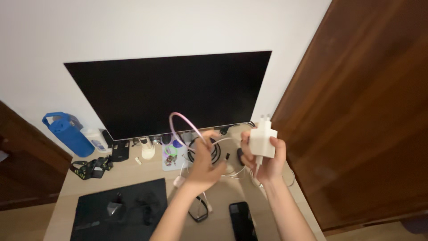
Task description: The person connects a smartwatch, earbuds, and two smartphones to a power strip using their respective charging cables. They plug the power strip into the wall, then connect each device one by one, ensuring each is properly attached to its charger.
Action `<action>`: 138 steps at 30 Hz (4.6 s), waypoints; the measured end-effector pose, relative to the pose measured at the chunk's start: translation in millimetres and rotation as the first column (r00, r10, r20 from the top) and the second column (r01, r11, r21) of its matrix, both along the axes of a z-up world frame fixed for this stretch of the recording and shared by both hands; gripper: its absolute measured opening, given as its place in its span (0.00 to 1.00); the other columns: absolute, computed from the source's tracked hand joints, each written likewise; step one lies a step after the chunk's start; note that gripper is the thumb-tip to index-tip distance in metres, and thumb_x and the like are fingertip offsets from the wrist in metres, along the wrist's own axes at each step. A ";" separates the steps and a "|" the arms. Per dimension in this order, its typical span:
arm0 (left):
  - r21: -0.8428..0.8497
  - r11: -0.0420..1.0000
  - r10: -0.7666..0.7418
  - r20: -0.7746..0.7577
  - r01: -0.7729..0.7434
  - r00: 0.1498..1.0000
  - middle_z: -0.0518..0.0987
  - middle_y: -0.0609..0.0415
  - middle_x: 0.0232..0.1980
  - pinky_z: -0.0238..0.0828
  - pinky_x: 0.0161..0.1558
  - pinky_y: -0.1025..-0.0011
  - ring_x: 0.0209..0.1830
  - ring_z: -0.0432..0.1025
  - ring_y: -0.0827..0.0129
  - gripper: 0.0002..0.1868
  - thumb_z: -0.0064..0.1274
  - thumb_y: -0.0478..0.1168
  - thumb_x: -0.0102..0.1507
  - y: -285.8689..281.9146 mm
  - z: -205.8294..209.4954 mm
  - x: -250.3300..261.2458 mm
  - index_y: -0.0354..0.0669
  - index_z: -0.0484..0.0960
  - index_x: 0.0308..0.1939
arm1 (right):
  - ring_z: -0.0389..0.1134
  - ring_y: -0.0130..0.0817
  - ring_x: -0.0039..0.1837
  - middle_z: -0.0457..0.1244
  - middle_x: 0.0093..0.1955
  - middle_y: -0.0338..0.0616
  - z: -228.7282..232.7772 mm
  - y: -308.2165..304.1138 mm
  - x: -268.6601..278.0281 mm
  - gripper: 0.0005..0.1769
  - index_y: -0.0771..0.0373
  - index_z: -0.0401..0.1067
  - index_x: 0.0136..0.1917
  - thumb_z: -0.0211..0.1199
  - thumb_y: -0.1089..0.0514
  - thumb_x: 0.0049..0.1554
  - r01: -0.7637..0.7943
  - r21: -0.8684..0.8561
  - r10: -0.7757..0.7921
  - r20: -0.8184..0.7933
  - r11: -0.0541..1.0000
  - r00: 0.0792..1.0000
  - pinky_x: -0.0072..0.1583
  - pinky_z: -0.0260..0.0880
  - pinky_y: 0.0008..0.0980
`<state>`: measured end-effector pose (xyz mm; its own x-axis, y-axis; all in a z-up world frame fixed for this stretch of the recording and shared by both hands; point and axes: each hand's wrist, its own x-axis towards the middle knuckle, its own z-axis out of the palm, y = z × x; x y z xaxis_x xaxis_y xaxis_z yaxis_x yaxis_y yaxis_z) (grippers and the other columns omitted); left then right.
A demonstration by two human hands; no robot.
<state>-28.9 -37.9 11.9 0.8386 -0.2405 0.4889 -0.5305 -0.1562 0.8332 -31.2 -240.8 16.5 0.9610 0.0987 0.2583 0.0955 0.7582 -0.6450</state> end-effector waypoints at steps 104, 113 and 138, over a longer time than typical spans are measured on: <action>0.011 1.000 0.011 -0.619 -0.005 0.785 0.70 0.56 0.33 0.63 0.35 0.76 0.33 0.66 0.76 0.08 0.53 0.30 0.62 -92.1 -89.2 42.0 0.42 0.71 0.44 | 0.68 0.57 0.61 0.66 0.59 0.59 -229.9 -190.7 182.0 0.27 0.65 0.75 0.57 0.64 0.70 0.42 0.012 -0.933 -0.010 0.017 -0.359 1.000 0.61 0.69 0.46; -0.081 0.995 -0.099 -0.634 0.061 0.767 0.68 0.56 0.35 0.62 0.41 0.77 0.36 0.64 0.75 0.07 0.47 0.26 0.63 -89.2 -115.6 46.2 0.40 0.70 0.43 | 0.68 0.58 0.60 0.67 0.55 0.62 -242.4 -190.5 181.6 0.27 0.63 0.75 0.58 0.65 0.70 0.43 -0.028 -0.907 -0.005 -0.029 -0.421 1.000 0.62 0.69 0.48; -0.403 0.915 -0.303 -0.637 0.030 0.709 0.72 0.55 0.34 0.66 0.38 0.73 0.33 0.67 0.73 0.08 0.42 0.39 0.71 -94.6 -124.6 41.2 0.38 0.72 0.46 | 0.72 0.34 0.48 0.71 0.51 0.45 -206.6 -185.4 85.2 0.10 0.62 0.76 0.54 0.65 0.62 0.57 0.417 -0.909 -0.566 0.349 -0.011 0.747 0.49 0.70 0.30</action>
<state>12.3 -132.5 -112.6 0.9318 -0.3441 -0.1156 0.2064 0.2402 0.9485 54.0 -426.2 -190.1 0.8925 -0.3323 0.3049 0.0531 -0.5938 -0.8028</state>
